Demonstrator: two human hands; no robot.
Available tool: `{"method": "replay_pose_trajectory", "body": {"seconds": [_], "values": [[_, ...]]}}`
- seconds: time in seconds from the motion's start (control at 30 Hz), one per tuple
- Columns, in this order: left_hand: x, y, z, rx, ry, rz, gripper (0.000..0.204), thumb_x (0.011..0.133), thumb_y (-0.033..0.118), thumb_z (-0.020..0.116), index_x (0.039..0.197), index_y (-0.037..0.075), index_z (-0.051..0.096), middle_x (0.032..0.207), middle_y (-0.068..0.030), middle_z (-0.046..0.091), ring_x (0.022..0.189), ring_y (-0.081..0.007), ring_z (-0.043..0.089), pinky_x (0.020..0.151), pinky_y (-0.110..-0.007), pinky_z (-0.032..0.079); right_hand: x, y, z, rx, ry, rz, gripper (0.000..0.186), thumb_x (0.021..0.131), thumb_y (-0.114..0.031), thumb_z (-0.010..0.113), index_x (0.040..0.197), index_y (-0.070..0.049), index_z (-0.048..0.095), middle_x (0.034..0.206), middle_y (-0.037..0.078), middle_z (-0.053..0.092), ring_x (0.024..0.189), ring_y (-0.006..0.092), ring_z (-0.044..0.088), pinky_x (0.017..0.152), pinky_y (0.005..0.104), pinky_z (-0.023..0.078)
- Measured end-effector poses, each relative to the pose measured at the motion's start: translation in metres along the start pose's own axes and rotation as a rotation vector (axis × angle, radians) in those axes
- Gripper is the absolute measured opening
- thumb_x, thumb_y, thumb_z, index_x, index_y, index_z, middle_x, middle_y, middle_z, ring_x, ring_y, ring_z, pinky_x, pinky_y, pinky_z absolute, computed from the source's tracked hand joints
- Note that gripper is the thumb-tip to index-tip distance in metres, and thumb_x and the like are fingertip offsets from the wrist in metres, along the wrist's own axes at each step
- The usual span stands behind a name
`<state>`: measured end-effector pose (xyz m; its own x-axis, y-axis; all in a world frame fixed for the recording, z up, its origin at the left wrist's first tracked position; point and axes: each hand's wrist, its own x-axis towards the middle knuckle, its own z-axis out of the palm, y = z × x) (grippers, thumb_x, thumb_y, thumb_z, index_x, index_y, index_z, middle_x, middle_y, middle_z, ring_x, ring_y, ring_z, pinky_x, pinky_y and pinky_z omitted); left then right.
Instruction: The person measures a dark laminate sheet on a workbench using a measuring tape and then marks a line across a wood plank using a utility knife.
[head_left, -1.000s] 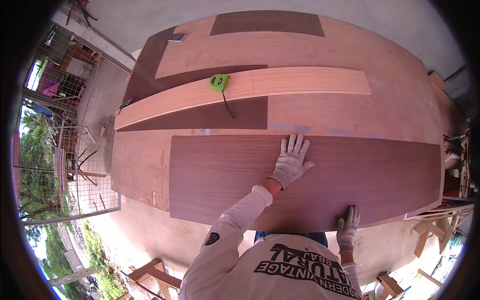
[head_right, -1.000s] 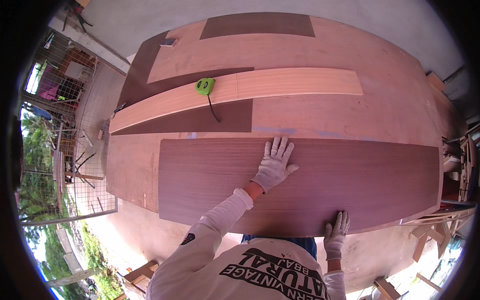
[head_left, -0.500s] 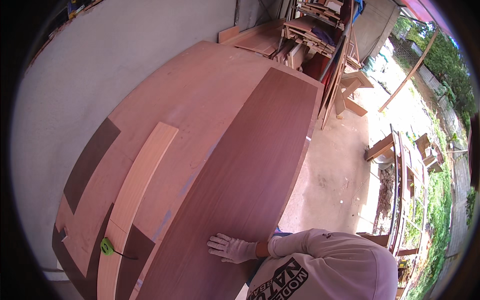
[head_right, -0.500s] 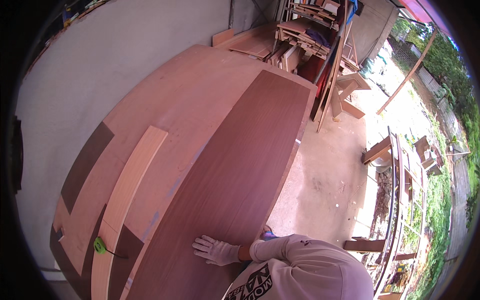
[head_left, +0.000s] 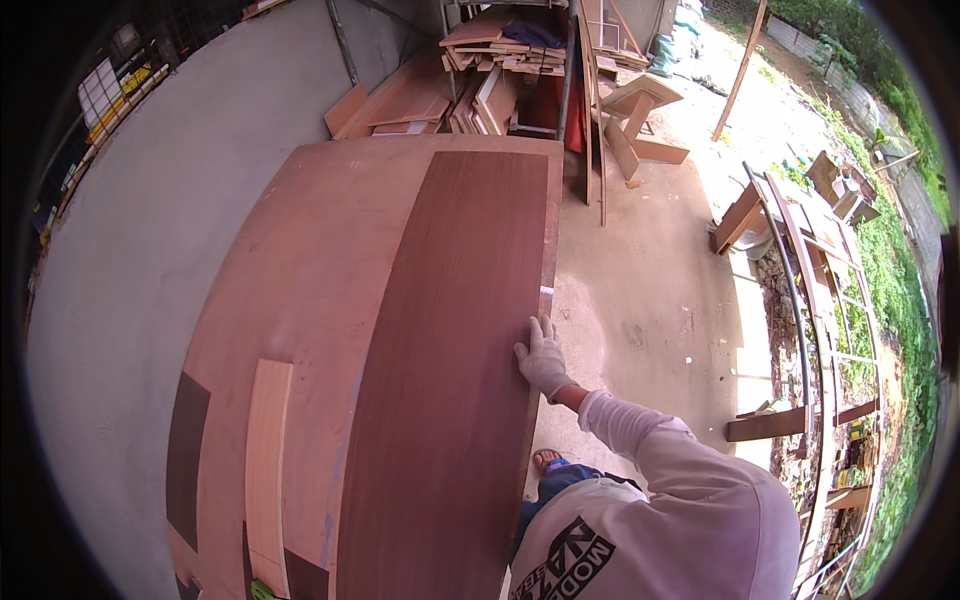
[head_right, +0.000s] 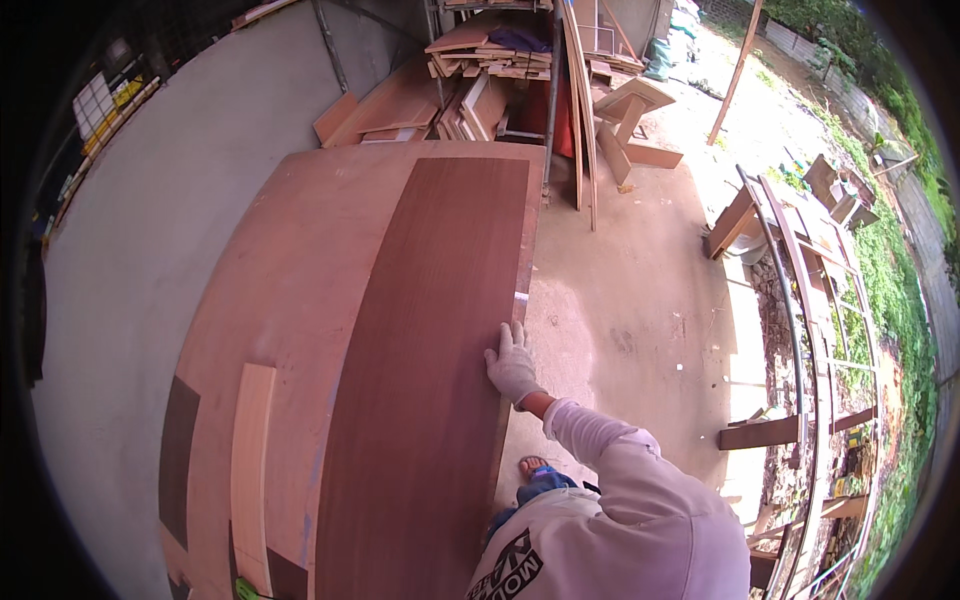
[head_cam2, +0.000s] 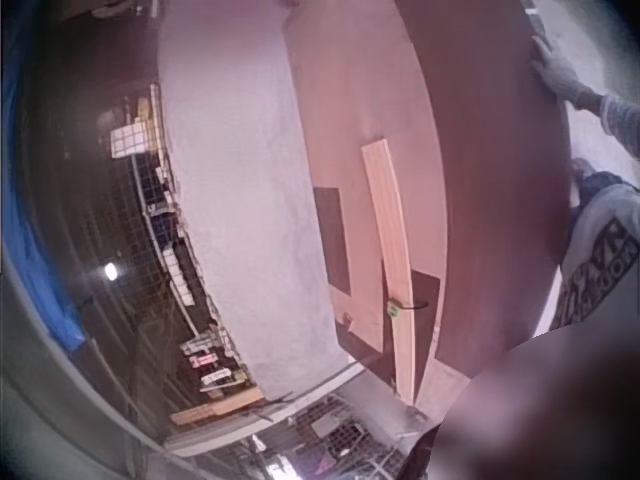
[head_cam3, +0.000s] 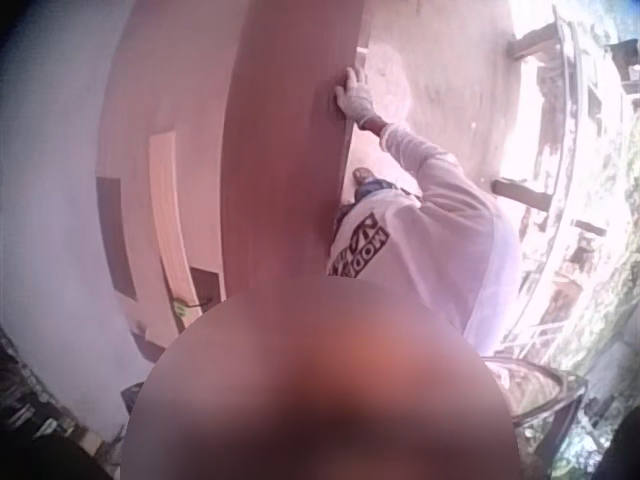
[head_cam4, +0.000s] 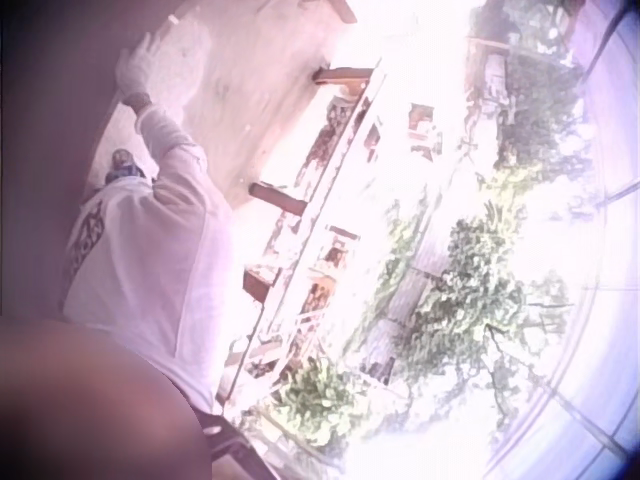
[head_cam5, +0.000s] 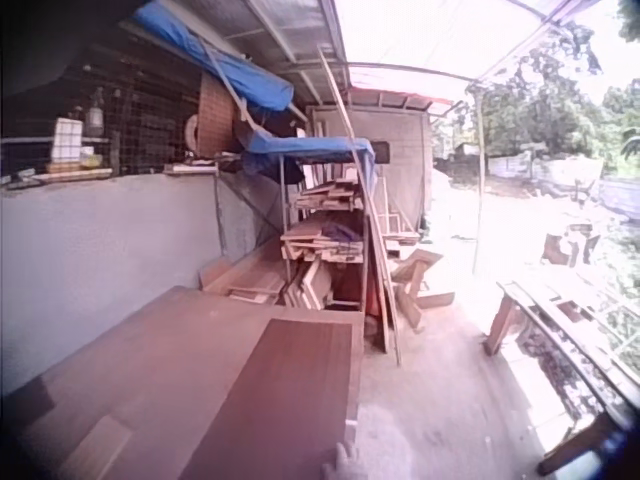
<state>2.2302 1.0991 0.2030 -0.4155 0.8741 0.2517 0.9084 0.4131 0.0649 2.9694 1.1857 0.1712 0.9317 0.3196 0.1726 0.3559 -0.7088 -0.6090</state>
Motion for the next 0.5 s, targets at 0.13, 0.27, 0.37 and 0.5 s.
{"method": "replay_pose_trajectory", "body": {"seconds": [0.13, 0.27, 0.37, 0.5], "values": [[-0.013, -0.007, -0.008, 0.023, -0.006, 0.008, 0.04, 0.098, 0.037, 0.068, 0.118, 0.003, 0.07, 0.112, -0.0231, 0.071, 0.098, -0.0369, 0.07, 0.08, -0.051, 0.055, 0.027, 0.04, -0.041, 0.43, -0.14, 0.288, 0.058, 0.1, -0.028, 0.062, 0.147, 0.003, 0.051, 0.116, 0.023, 0.074, 0.102, 0.0399, 0.074, 0.088, 0.0519, 0.058], [-0.025, -0.022, -0.016, 0.038, -0.012, -0.011, 0.036, 0.096, 0.034, 0.071, 0.113, 0.002, 0.072, 0.106, -0.022, 0.073, 0.093, -0.0352, 0.072, 0.077, -0.048, 0.057, -0.013, 0.029, -0.055, 0.827, -0.682, 0.773, 0.038, 0.105, -0.033, 0.065, 0.118, 0.003, 0.067, 0.098, 0.009, 0.071, 0.079, 0.0198, 0.071, 0.071, 0.0359, 0.062], [-0.035, -0.026, -0.02, 0.022, -0.006, -0.029, 0.033, 0.094, 0.031, 0.073, 0.109, 0.001, 0.074, 0.102, -0.0212, 0.075, 0.089, -0.0339, 0.074, 0.075, -0.045, 0.057, -0.04, 0.017, -0.055, 0.854, -0.841, 0.806, 0.037, 0.105, -0.032, 0.065, 0.117, 0.003, 0.067, 0.096, 0.008, 0.071, 0.078, 0.0189, 0.071, 0.07, 0.0344, 0.061], [-0.045, -0.028, -0.026, -0.007, -0.015, -0.04, 0.03, 0.092, 0.028, 0.075, 0.104, 0.001, 0.077, 0.096, -0.0201, 0.078, 0.084, -0.0322, 0.076, 0.072, -0.043, 0.059, -0.041, 0.027, -0.037, 0.978, -0.723, 0.711, 0.037, 0.105, -0.031, 0.067, 0.124, 0.001, 0.066, 0.096, 0.007, 0.072, 0.076, 0.0173, 0.07, 0.068, 0.0327, 0.06]]}}
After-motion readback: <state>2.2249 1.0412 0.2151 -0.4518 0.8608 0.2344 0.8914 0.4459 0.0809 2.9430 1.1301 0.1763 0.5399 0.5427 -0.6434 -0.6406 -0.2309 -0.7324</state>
